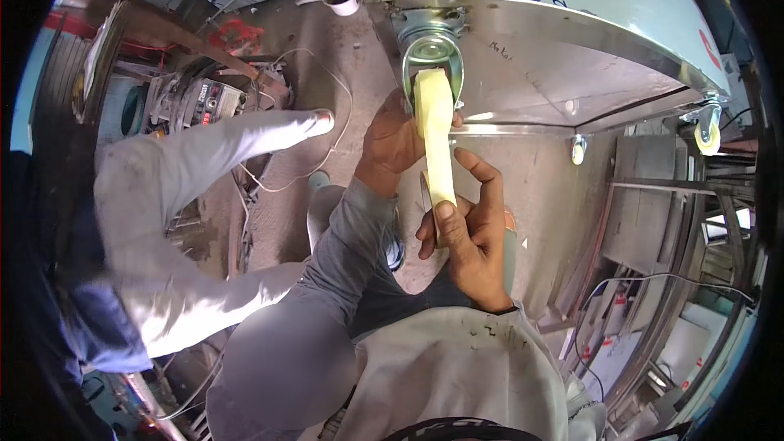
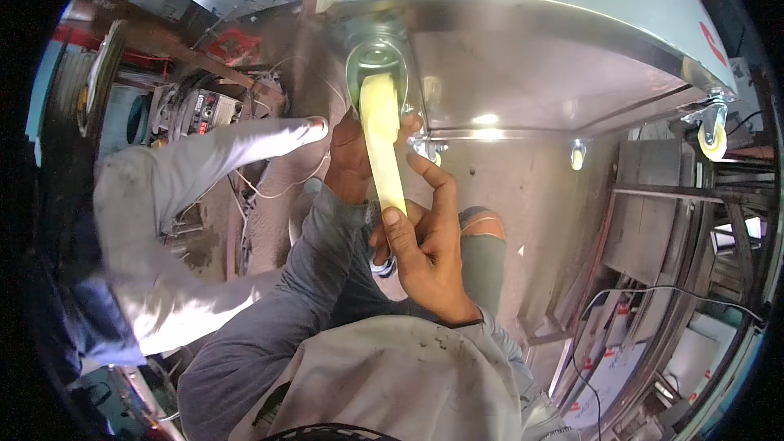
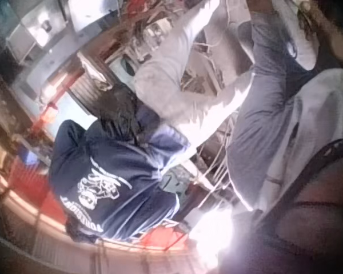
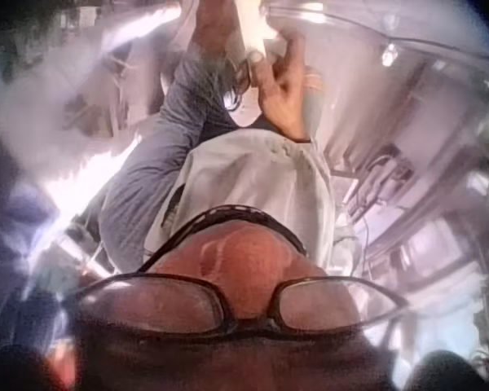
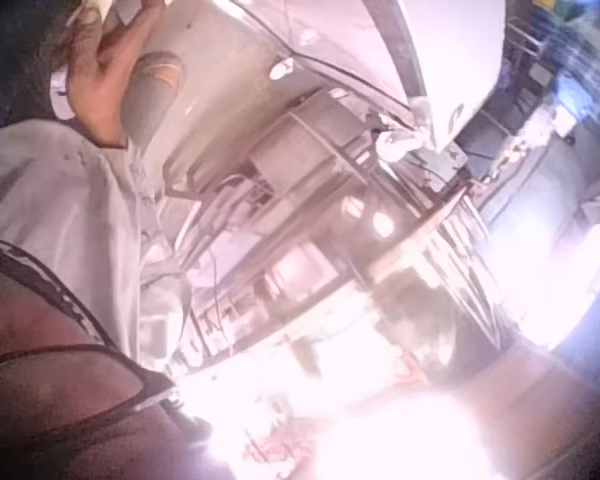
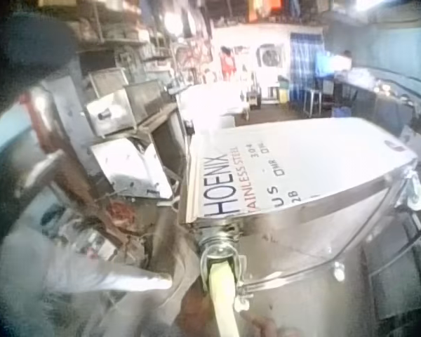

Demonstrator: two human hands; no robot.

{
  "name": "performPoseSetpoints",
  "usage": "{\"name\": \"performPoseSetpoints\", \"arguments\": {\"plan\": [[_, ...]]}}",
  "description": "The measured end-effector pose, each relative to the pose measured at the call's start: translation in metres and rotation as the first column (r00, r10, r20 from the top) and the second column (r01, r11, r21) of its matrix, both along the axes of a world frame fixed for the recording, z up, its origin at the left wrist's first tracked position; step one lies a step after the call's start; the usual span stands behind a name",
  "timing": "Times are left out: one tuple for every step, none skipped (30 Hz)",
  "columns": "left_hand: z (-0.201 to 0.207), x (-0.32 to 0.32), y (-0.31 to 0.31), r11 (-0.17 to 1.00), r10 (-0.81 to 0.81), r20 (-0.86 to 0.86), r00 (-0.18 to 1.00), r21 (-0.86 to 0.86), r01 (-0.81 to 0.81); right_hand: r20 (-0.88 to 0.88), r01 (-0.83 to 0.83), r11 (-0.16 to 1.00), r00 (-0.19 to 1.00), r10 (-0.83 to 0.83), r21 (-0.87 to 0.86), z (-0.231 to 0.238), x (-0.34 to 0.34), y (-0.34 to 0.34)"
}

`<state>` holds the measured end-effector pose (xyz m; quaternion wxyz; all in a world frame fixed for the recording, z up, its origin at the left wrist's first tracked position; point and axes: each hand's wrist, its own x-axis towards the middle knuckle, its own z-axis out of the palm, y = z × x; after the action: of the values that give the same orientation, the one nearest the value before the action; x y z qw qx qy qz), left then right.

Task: Applying masking tape to align and secure stainless steel panels of a cabinet structure on casters.

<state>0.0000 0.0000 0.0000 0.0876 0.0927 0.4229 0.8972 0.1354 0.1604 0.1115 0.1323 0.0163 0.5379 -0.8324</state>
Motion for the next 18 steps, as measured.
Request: {"name": "performPoseSetpoints", "arguments": {"plan": [[-0.005, -0.018, 0.002, 0.904, -0.199, -0.039, 0.979, 0.377, 0.199, -0.061, 0.005, 1.0, 0.998, -0.006, -0.018, -0.001, -0.006, 0.002], [-0.004, -0.034, 0.013, 0.612, -0.392, -0.163, 0.906, 0.688, 0.389, -0.122, 0.031, 0.999, 0.992, -0.032, -0.015, 0.001, -0.013, 0.007], [-0.027, -0.018, -0.008, 0.606, -0.425, -0.164, 0.89, 0.678, 0.415, -0.128, 0.066, 0.997, 0.989, -0.069, -0.027, -0.024, 0.008, -0.026], [-0.028, -0.013, -0.005, 0.682, -0.369, -0.179, 0.912, 0.614, 0.396, -0.185, 0.1, 0.995, 0.977, -0.102, -0.02, -0.028, 0.011, -0.027], [-0.031, -0.008, -0.003, 0.75, -0.312, -0.196, 0.93, 0.55, 0.367, -0.238, 0.137, 0.99, 0.962, -0.136, -0.014, -0.032, 0.015, -0.027], [-0.029, -0.001, 0.003, 0.748, -0.308, -0.204, 0.929, 0.552, 0.369, -0.245, 0.134, 0.991, 0.96, -0.132, -0.008, -0.029, 0.02, -0.022], [-0.028, 0.006, 0.007, 0.85, -0.216, -0.204, 0.955, 0.442, 0.287, -0.24, 0.125, 0.992, 0.963, -0.125, -0.015, -0.026, 0.026, -0.017], [-0.028, 0.013, 0.011, 0.926, -0.122, -0.215, 0.969, 0.326, 0.189, -0.233, 0.116, 0.993, 0.965, -0.118, -0.02, -0.024, 0.032, -0.012], [-0.022, 0.011, 0.013, 0.975, -0.04, -0.245, 0.969, 0.202, 0.092, -0.245, 0.127, 0.992, 0.961, -0.127, -0.016, -0.02, 0.034, -0.013], [-0.016, 0.003, 0.013, 0.825, -0.174, -0.152, 0.973, 0.516, 0.228, -0.251, 0.126, 0.992, 0.96, -0.124, -0.009, -0.016, 0.038, -0.015], [-0.011, 0.001, 0.011, 0.82, -0.181, -0.162, 0.97, 0.52, 0.24, -0.255, 0.124, 0.992, 0.959, -0.121, -0.002, -0.013, 0.041, -0.019], [-0.006, 0.004, 0.01, 0.804, -0.215, -0.169, 0.962, 0.529, 0.273, -0.26, 0.141, 0.99, 0.957, -0.129, 0.027, -0.012, 0.045, -0.019], [-0.003, 0.006, 0.01, 0.787, -0.248, -0.175, 0.953, 0.537, 0.303, -0.265, 0.144, 0.989, 0.956, -0.13, 0.036, -0.014, 0.046, -0.019], [-0.003, 0.006, 0.011, 0.812, -0.204, -0.153, 0.967, 0.525, 0.254, -0.279, 0.166, 0.984, 0.95, -0.143, 0.059, -0.019, 0.045, -0.018], [-0.005, 0.007, 0.011, 0.809, -0.204, -0.158, 0.966, 0.528, 0.257, -0.295, 0.186, 0.979, 0.943, -0.155, 0.079, -0.025, 0.043, -0.02], [-0.006, 0.007, 0.01, 0.822, -0.208, -0.135, 0.969, 0.512, 0.248, -0.323, 0.198, 0.977, 0.932, -0.164, 0.078, -0.03, 0.039, -0.021], [-0.007, 0.008, 0.009, 0.836, -0.212, -0.113, 0.971, 0.494, 0.24, -0.326, 0.198, 0.977, 0.931, -0.163, 0.078, -0.029, 0.037, -0.02], [-0.006, 0.012, 0.009, 0.835, -0.217, -0.114, 0.97, 0.493, 0.245, -0.333, 0.216, 0.971, 0.927, -0.172, 0.1, -0.028, 0.035, -0.021]]}}
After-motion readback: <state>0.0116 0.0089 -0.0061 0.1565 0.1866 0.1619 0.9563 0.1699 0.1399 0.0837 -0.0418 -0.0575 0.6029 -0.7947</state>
